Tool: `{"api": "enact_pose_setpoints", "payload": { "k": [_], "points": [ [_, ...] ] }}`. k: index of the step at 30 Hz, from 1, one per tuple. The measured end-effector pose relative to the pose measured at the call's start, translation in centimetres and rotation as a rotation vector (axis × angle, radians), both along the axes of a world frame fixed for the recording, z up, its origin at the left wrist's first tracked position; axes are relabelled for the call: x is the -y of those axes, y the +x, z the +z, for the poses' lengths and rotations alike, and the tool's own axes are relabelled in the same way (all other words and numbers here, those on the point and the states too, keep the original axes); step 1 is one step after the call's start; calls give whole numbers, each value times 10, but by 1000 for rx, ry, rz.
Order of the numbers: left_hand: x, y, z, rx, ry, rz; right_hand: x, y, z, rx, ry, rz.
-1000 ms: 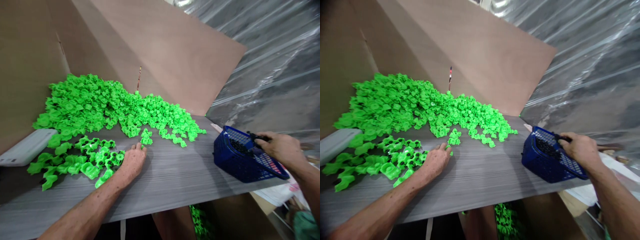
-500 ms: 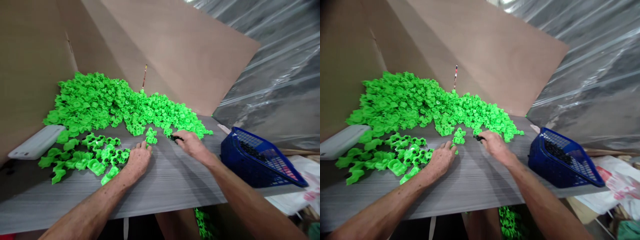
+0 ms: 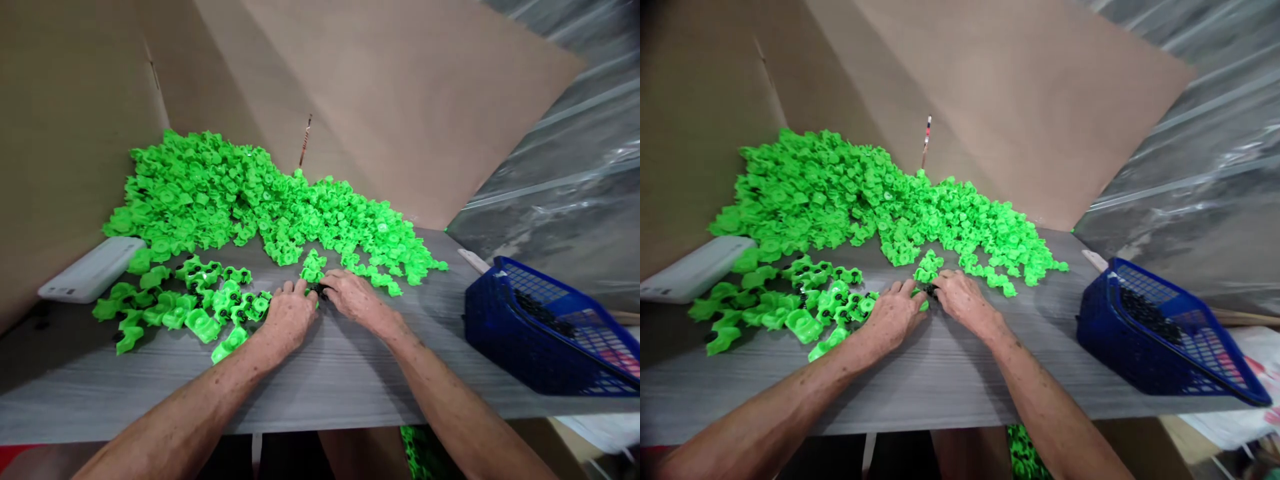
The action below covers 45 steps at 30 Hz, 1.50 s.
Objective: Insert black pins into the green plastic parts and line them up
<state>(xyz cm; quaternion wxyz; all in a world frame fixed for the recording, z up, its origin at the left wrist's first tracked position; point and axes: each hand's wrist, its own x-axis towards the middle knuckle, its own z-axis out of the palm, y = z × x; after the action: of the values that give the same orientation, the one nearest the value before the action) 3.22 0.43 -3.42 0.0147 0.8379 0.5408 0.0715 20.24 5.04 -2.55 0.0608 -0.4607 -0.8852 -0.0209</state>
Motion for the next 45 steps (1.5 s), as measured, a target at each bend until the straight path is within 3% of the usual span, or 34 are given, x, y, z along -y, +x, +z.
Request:
{"api": "enact_pose_setpoints", "payload": {
  "k": [7,12,16,19,22,25,28,33,39,45],
  "points": [
    [-5,-5,3,2,-56,-37,-11,22,-12,-285,0,-57],
    [-12,-4,-4,66,-33,22,-11,34,-19,-270,77,-77],
    [-15,-5,-7,317,20,-9,-11,35,-20,-256,72,-85],
    [-15,-6,-5,645,-9,19,-13,38,-18,-313,34,-125],
    [-15,-5,2,1065,-202,129,-14,49,-14,-376,40,-188],
    [-15,-3,9,1510,-567,268,-15,61,-13,-381,-34,-215],
    [-15,-1,14,1754,-859,363,-15,67,-16,-345,-143,-201],
    [-17,-3,14,1822,-1048,427,-17,61,-22,-365,-151,-195],
    [-19,-4,16,1762,-1124,509,-18,55,-22,-395,-186,-163],
    [-17,-4,17,1761,-1178,396,-14,49,-20,-412,-232,-170]
  ]
}}
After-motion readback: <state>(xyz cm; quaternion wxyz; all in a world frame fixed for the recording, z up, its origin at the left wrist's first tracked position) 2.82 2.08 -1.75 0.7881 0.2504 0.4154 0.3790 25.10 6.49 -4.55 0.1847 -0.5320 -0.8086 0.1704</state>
